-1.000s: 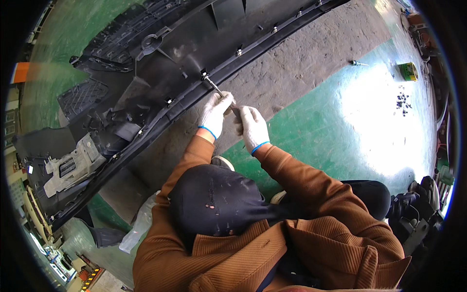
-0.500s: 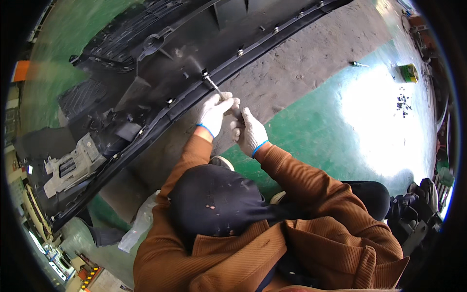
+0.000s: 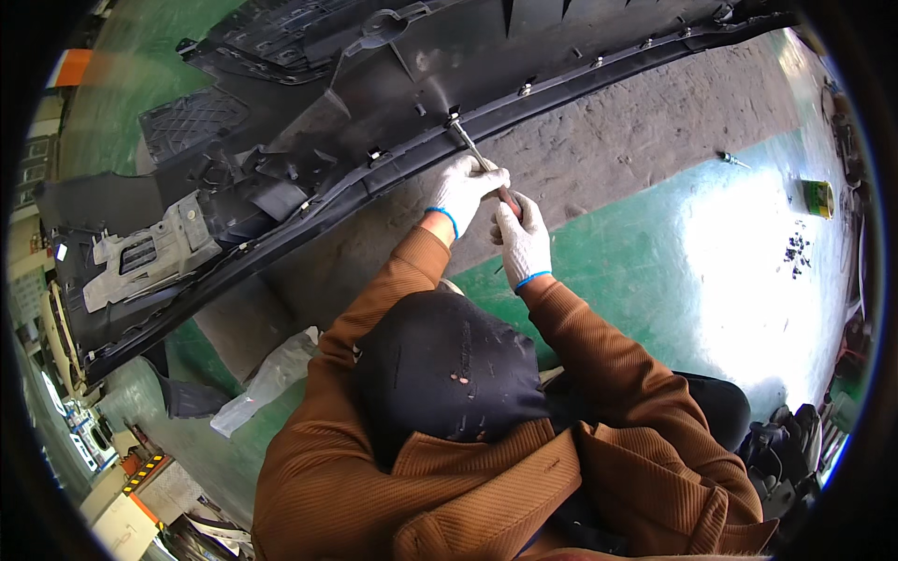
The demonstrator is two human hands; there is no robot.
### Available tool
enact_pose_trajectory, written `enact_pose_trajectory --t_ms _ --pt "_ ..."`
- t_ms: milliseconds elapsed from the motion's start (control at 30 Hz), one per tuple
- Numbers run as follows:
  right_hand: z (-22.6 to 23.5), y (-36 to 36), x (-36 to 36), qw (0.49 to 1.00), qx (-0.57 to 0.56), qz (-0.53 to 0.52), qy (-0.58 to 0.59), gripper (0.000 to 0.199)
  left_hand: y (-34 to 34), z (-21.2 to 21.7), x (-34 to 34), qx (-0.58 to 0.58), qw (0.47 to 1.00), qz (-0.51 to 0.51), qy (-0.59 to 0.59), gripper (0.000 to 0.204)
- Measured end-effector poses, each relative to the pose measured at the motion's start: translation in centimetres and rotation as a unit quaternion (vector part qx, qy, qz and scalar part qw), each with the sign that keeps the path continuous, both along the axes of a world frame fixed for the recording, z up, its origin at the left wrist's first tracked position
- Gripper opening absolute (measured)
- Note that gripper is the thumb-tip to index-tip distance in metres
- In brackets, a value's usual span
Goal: The person is assembling a car part, likely a bumper or trim piece, using a screwdriver to tighten screws. They are working on a large black plastic component, securing it with multiple screws.
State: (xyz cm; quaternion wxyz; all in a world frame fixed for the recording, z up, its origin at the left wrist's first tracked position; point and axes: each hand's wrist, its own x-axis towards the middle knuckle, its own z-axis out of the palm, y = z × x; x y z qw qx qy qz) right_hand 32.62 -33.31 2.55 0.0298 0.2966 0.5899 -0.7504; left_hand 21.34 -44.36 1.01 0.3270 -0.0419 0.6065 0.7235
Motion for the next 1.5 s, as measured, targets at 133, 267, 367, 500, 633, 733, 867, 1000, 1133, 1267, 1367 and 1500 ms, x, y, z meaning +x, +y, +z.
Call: enact_pose_trajectory --t_ms 133,267,367,500,633,733,867,1000,1133,1267,1367,1500 --pt "-2.0 1.7 0.3 0.948 -0.317 -0.027 -0.012 0.035 0.5 1.2 0.0 0.072 0.993 0.034 -0.09 0.024" --pt "-1.5 2.2 0.1 0.91 -0.413 -0.021 -0.028 0.038 0.0 -0.1 0.3 0.053 0.997 0.025 -0.054 0.023" --pt "-0.9 0.7 -0.5 0.991 0.126 0.037 -0.02 0.04 0.1 0.2 0.2 -0.022 1.0 0.018 -0.014 0.015" --pt "-0.7 0.5 -0.7 0.962 0.26 0.034 0.076 0.038 0.0 -0.1 0.2 -0.006 1.0 0.021 -0.018 0.014" --pt "-1.6 2.5 -0.6 0.879 -0.471 -0.062 -0.05 0.04 1.1 2.1 0.2 0.06 0.995 0.027 -0.079 0.015" --pt "-0.4 1.1 -1.3 0.935 -0.348 -0.045 -0.051 0.038 -0.5 -0.6 0.2 0.045 0.997 0.032 -0.053 0.015" --pt "-0.6 0.1 -0.7 0.976 0.208 0.007 0.063 0.037 0.1 -0.4 0.0 -0.033 0.999 0.027 -0.012 0.014" --pt "-0.9 1.4 -0.2 0.973 -0.232 0.002 0.002 0.034 0.4 0.4 0.1 0.049 0.996 0.034 -0.061 0.019" --pt "-2.6 1.9 -0.1 0.929 -0.37 0.033 0.004 0.035 -0.5 -1.0 0.4 0.062 0.994 0.027 -0.081 0.023" --pt "-1.2 0.0 -0.7 0.927 0.367 0.06 0.059 0.039 -0.3 -0.3 0.3 -0.01 1.0 0.018 -0.021 0.015" --pt "-1.0 0.4 -1.7 0.852 0.502 0.097 0.109 0.043 0.0 0.7 0.2 -0.038 0.999 0.026 -0.028 0.015" --pt "-0.4 1.5 -2.5 0.982 -0.149 0.081 -0.081 0.038 -0.2 0.8 0.2 -0.03 0.999 0.033 -0.001 0.017"
